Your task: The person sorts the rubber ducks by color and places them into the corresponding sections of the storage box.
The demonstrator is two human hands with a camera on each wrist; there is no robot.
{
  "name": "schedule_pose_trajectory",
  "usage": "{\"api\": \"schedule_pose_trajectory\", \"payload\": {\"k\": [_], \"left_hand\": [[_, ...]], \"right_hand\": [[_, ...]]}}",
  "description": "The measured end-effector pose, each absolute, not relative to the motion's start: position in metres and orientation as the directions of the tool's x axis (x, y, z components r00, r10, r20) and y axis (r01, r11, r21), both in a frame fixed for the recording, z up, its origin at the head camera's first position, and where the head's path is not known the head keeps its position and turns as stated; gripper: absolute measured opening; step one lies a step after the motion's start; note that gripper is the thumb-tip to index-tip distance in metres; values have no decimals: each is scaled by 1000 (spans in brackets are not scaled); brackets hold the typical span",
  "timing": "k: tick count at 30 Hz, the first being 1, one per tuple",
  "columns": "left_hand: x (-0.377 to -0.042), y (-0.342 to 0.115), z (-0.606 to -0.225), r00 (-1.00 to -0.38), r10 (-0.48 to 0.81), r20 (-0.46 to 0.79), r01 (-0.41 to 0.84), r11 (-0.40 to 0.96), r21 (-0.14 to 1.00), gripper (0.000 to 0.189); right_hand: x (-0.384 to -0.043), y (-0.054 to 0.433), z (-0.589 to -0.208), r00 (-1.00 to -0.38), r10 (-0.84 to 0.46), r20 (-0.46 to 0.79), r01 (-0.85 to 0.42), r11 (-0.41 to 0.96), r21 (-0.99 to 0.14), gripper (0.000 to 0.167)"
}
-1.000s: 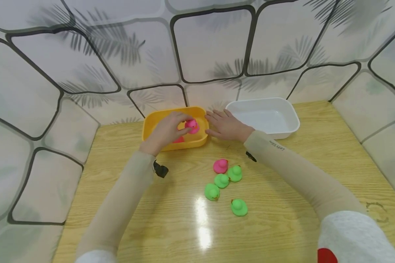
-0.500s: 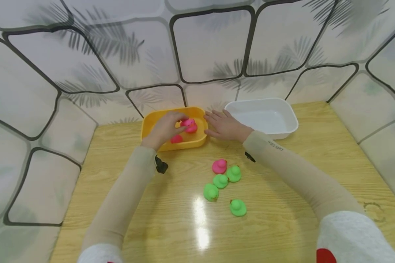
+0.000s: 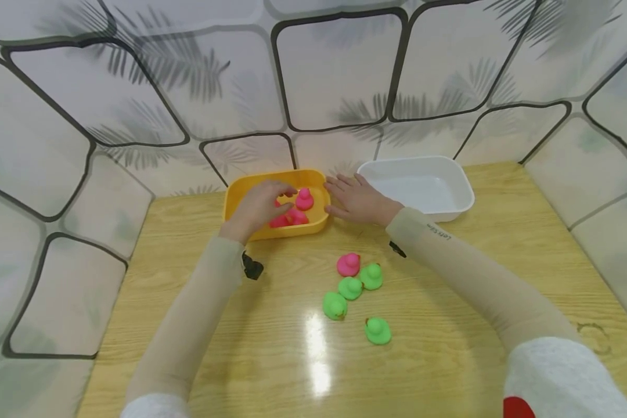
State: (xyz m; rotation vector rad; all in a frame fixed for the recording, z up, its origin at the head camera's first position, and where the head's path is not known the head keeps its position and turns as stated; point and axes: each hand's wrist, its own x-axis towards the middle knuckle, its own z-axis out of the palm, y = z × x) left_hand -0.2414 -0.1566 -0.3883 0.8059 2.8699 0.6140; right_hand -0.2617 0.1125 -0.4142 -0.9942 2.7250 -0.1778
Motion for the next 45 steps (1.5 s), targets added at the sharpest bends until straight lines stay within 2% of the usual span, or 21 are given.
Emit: {"api": "schedule_pose_trajectory", "payload": {"k": [13, 21, 29, 34, 38, 45], "left_hand": [[-205, -147, -385, -794, 590, 148, 590, 688, 423, 30], [-179, -140, -387, -750, 634, 190, 639, 619, 456, 29], [-159, -120, -402, -694, 712, 107, 660, 570, 489, 33], [-154, -104, -411, -659, 752, 23, 663, 566, 490, 44], [-152, -93, -416, -644, 765, -26, 667, 578, 471, 51], [-153, -77, -425, -644, 764, -40, 692, 604, 394, 46]], "right_hand": [[-262, 113, -416, -742, -650, -164, -625, 759, -183, 75], [-260, 113, -416, -741, -653, -156, -626, 757, -189, 74], [-259, 112, -415, -741, -656, -143, -635, 754, -168, 73], [-259, 112, -414, -741, -654, -151, -634, 756, -164, 73], [-259, 112, -412, -744, -649, -156, -628, 760, -168, 74], [-259, 112, -413, -745, -645, -170, -620, 763, -183, 74]]}}
